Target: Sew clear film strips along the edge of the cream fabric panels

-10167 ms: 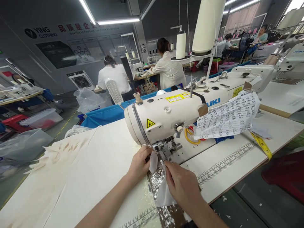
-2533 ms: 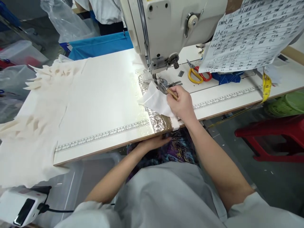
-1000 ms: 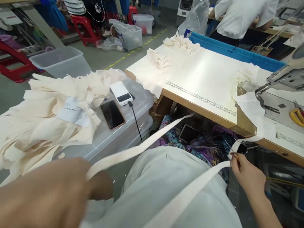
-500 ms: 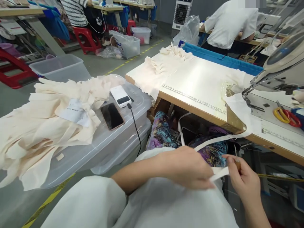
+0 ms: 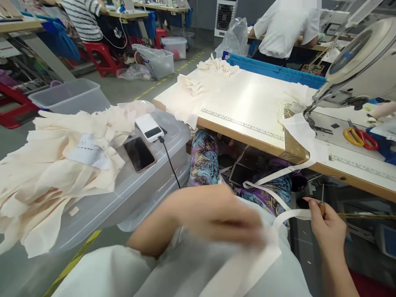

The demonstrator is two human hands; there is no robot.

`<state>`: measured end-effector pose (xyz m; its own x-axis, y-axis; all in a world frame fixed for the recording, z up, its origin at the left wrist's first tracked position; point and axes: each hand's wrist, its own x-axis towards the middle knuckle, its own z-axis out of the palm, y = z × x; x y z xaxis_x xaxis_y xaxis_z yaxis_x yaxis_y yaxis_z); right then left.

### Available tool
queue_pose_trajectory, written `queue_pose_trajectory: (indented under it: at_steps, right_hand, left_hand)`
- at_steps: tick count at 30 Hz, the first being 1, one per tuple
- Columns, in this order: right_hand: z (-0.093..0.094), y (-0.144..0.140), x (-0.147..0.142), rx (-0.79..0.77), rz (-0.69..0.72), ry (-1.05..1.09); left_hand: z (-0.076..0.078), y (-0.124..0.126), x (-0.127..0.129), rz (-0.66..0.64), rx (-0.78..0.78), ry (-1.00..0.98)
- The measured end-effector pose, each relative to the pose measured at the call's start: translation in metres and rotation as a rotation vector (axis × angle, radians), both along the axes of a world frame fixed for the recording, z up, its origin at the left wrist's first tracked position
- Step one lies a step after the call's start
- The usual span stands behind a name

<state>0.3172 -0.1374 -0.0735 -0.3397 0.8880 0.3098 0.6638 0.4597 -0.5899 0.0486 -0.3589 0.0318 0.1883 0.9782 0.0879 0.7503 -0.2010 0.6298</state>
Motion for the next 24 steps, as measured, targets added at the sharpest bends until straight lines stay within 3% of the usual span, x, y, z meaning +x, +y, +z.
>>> queue_pose_trajectory:
  at_steps: [3, 6, 11, 16, 20, 24]
  right_hand:
    - [0.008, -0.015, -0.018, -0.054, 0.029, 0.109]
    - [0.016, -0.021, -0.034, -0.081, 0.073, 0.184]
    - [0.024, -0.014, -0.057, -0.098, 0.232, 0.257]
    - [0.040, 0.007, -0.065, -0.004, 0.338, 0.228]
    - [0.058, 0.045, -0.057, 0.124, 0.200, 0.160]
    - [0.075, 0.099, -0.059, 0.193, 0.085, 0.056]
  left_hand:
    - [-0.009, 0.057, 0.015, -0.141, -0.014, 0.156]
    - [-0.024, 0.100, 0.028, -0.158, -0.004, 0.208]
    - [-0.033, 0.130, 0.018, -0.022, 0.118, 0.229]
    - [-0.025, 0.145, -0.017, 0.012, 0.163, 0.140]
    - [-0.005, 0.169, -0.037, -0.028, 0.199, -0.076]
    - [0.006, 0.218, -0.046, -0.064, 0.291, -0.132]
